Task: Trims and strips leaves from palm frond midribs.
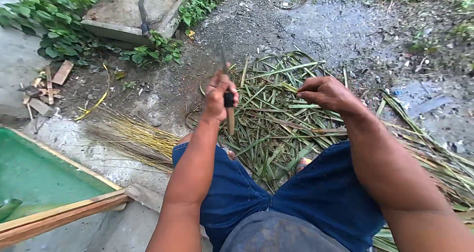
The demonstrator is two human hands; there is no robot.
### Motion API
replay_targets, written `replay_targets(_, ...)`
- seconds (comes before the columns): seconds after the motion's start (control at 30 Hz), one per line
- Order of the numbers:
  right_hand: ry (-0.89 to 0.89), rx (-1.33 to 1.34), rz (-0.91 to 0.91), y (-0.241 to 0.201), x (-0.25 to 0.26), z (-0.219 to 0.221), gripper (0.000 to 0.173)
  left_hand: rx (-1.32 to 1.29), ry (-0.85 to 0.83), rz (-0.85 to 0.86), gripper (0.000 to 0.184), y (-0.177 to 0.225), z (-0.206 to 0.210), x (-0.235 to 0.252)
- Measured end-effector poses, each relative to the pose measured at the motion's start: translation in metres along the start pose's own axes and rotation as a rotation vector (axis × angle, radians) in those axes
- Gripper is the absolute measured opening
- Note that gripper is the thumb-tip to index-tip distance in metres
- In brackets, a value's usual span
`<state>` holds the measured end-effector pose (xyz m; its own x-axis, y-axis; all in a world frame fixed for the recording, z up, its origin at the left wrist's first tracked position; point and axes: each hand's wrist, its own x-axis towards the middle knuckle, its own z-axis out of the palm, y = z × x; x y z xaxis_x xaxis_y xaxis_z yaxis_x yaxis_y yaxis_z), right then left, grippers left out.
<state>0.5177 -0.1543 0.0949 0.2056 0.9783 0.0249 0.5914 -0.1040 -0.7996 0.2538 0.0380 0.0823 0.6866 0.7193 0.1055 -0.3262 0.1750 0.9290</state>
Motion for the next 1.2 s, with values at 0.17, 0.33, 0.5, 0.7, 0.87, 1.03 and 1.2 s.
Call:
replay_targets(0.17, -0.025, 0.037, 0.003, -0.013, 0.007, 0.021, 0.012, 0.138, -0.200, -0.224, 0.046, -0.036, 0.046, -0.013)
replay_targets(0.33, -0.018, 0.018, -0.047, -0.010, 0.008, 0.019, 0.011, 0.060, -0.144, -0.237, 0.038, -0.031, 0.036, -0.002)
replay_targets(0.5, 0.029, -0.010, -0.006, -0.012, 0.003, 0.006, 0.010, -0.082, 0.004, -0.044, 0.033, -0.010, 0.015, 0.009)
replay_targets(0.7, 0.059, -0.051, -0.061, -0.025, 0.009, 0.027, 0.009, 0.078, -0.226, -0.308, 0.039, -0.034, 0.059, -0.013)
replay_targets(0.87, 0.073, -0.083, -0.080, -0.021, 0.007, 0.017, 0.008, -0.006, -0.104, -0.164, 0.034, -0.009, 0.022, 0.004)
replay_targets(1.03, 0.126, -0.137, 0.010, -0.008, 0.001, -0.008, 0.010, -0.105, 0.291, 0.111, 0.034, 0.040, -0.048, 0.017)
replay_targets(1.2, 0.176, -0.154, 0.126, -0.005, 0.005, -0.009, 0.014, -0.149, 0.569, 0.150, 0.033, 0.046, -0.051, 0.014)
